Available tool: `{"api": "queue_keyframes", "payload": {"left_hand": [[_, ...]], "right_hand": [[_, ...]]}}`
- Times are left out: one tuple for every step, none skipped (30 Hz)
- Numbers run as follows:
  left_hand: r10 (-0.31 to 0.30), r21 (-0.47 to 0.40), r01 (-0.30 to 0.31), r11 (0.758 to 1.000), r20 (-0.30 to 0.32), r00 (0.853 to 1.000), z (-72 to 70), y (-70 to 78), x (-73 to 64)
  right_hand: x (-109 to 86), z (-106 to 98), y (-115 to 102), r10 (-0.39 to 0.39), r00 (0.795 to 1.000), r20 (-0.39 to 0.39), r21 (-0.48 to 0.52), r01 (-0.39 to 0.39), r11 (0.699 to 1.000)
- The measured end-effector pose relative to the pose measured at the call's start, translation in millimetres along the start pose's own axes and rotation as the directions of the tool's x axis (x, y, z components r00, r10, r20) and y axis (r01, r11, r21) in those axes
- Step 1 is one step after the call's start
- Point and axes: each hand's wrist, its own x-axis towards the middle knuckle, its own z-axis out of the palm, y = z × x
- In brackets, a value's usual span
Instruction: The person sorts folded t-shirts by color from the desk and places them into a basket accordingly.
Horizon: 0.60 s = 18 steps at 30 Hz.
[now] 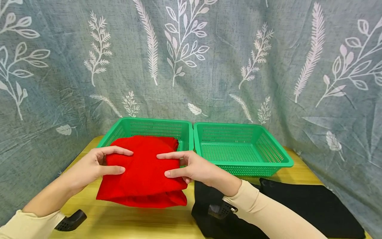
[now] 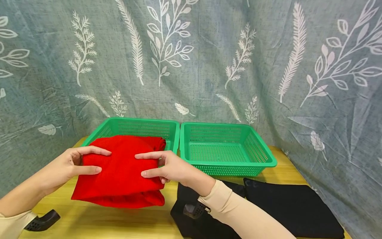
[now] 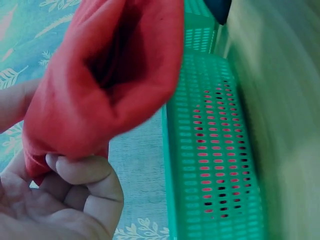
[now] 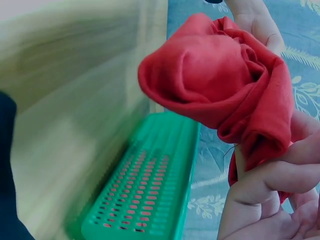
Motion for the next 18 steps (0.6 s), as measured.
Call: {"api": "queue_keyframes", "payload": {"left_hand": [[0.0,0.006,0.0,1.0,-0.008,1.0,-0.4,2.8,2.5],[-0.001,0.009,0.001,1.0,-0.013,1.0,-1.0,5.3,5.0],[-0.003,0.013,0.003,1.0,-0.023,1.0,-1.5,8.0,7.5],[-0.004,0.016,0.004,1.0,-0.03,1.0,-1.8,10.2,10.6],[-0.006,0.023,0.007,1.0,-0.039,0.999,-2.3,12.1,13.7],[-0.008,0.027,0.01,1.0,-0.046,0.999,-2.8,13.8,16.8],[-0.012,0.037,0.014,0.999,-0.054,0.998,-3.4,15.3,19.5],[-0.014,0.054,0.017,0.998,-0.065,0.998,-3.9,16.2,22.3],[-0.014,0.078,0.02,0.997,-0.077,0.997,-4.4,17.3,25.0],[-0.016,0.094,0.024,0.995,-0.085,0.996,-5.1,18.2,27.6],[-0.02,0.099,0.029,0.995,-0.088,0.996,-5.8,19.0,30.4],[-0.027,0.095,0.035,0.995,-0.085,0.996,-6.5,19.9,33.1],[-0.03,0.092,0.037,0.995,-0.082,0.996,-7.3,20.5,36.2],[-0.034,0.088,0.041,0.995,-0.08,0.996,-7.8,21.3,39.2],[-0.039,0.086,0.045,0.995,-0.079,0.996,-8.5,22.6,42.1],[-0.044,0.081,0.05,0.995,-0.076,0.996,-9.0,23.6,45.2],[-0.049,0.074,0.055,0.996,-0.075,0.996,-9.6,24.5,48.3],[-0.056,0.07,0.061,0.996,-0.076,0.995,-10.2,25.4,51.4]], "right_hand": [[0.3,-2,-1,-0.002,1.0,-0.008,-0.002,0.002,1.0],[0.6,-4,-2,-0.001,1.0,-0.015,0.0,0.001,1.0],[1.2,-7,-3,-0.002,1.0,-0.02,0.003,0.002,1.0],[2.0,-9,-3,-0.004,1.0,-0.026,0.006,0.004,1.0],[2.7,-11,-3,-0.005,0.999,-0.032,0.01,0.006,1.0],[3.7,-14,-3,-0.009,0.999,-0.039,0.013,0.009,1.0],[4.7,-16,-4,-0.01,0.999,-0.047,0.017,0.01,1.0],[5.6,-18,-4,-0.01,0.998,-0.055,0.02,0.011,1.0],[6.6,-21,-4,-0.012,0.998,-0.062,0.024,0.014,1.0],[7.6,-23,-4,-0.014,0.997,-0.072,0.028,0.016,0.999],[8.8,-25,-4,-0.014,0.997,-0.08,0.033,0.017,0.999],[9.8,-27,-5,-0.014,0.996,-0.087,0.037,0.017,0.999],[10.8,-29,-5,-0.013,0.996,-0.094,0.04,0.016,0.999],[11.8,-31,-5,-0.014,0.995,-0.1,0.04,0.018,0.999],[12.9,-33,-6,-0.015,0.994,-0.105,0.042,0.019,0.999],[13.9,-36,-6,-0.016,0.994,-0.112,0.038,0.021,0.999],[15.0,-38,-6,-0.02,0.993,-0.117,0.034,0.024,0.999],[16.1,-40,-6,-0.023,0.992,-0.123,0.028,0.027,0.999]]}}
